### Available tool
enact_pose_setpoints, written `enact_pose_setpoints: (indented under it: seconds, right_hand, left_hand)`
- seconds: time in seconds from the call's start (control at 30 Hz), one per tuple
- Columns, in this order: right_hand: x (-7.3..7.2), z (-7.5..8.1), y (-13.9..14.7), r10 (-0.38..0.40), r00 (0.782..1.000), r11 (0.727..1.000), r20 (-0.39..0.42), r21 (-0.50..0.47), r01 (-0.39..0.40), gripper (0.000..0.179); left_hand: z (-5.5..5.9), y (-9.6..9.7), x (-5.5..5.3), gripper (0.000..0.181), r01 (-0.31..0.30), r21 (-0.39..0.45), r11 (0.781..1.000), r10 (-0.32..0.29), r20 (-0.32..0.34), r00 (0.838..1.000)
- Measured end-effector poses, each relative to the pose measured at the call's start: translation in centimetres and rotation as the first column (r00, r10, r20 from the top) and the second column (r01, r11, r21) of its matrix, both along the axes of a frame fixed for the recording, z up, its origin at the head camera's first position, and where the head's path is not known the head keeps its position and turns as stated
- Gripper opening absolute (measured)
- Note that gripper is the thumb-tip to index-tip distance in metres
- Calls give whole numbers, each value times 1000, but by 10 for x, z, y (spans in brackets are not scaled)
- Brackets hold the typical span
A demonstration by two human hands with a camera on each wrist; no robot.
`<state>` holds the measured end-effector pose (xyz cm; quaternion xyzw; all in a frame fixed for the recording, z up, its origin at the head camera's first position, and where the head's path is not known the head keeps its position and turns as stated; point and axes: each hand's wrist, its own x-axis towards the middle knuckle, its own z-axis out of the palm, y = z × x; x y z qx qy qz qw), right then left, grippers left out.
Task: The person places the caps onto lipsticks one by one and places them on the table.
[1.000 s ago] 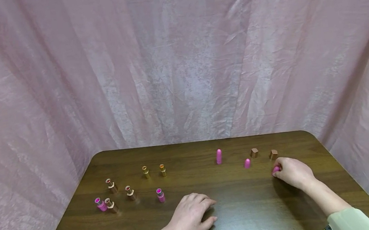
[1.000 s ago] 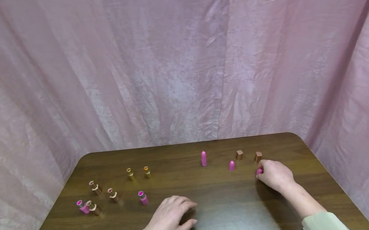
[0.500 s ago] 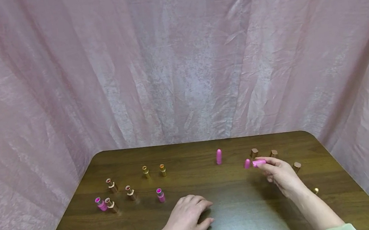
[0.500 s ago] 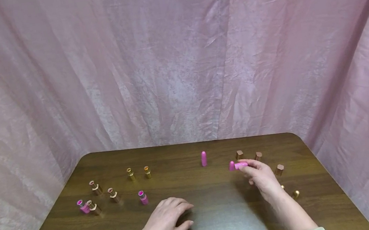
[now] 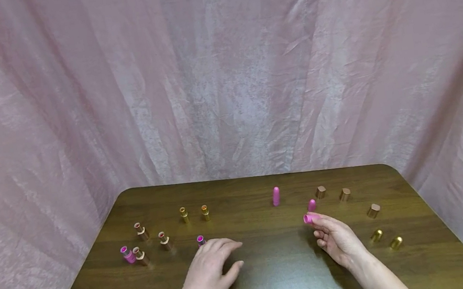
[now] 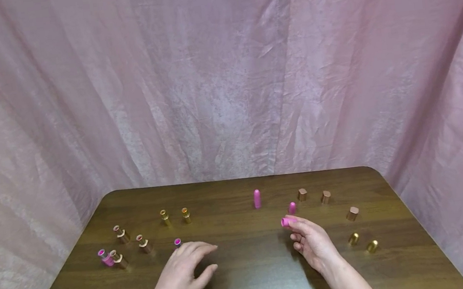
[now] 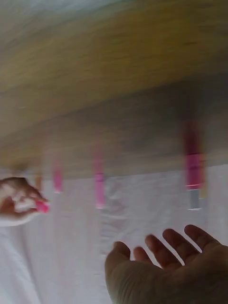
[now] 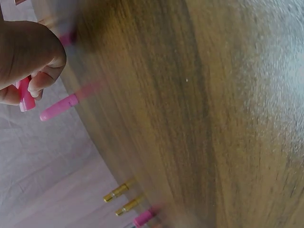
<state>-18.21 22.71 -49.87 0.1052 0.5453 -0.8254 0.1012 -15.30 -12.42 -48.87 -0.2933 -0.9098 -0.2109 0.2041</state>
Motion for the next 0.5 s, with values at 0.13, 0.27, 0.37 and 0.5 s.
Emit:
enact_pose_setpoints:
  seconds: [0.13,0.27,0.37,0.5]
  right_hand:
    - [1,0,-1,-14,1000,1000,20,4,14,19]
    - [1,-1,-3,-17,999,1000,32,4,17,18]
    - [0,-3,-6,-1,1000,1000,27,8,0,17]
    - [0,-4,-8,11,1000,1000,24,15,-11,18]
  left_hand:
    - [6,-32,-5,46,-141,131,981,142,4,990]
    - [0,-51,-10,53,-253,214,944,237,96,967]
    - [-9,-57,-15,52,-324,233,917,272,228,935]
    - [-19,-60,-24,45,-388,220,895,286,386,877]
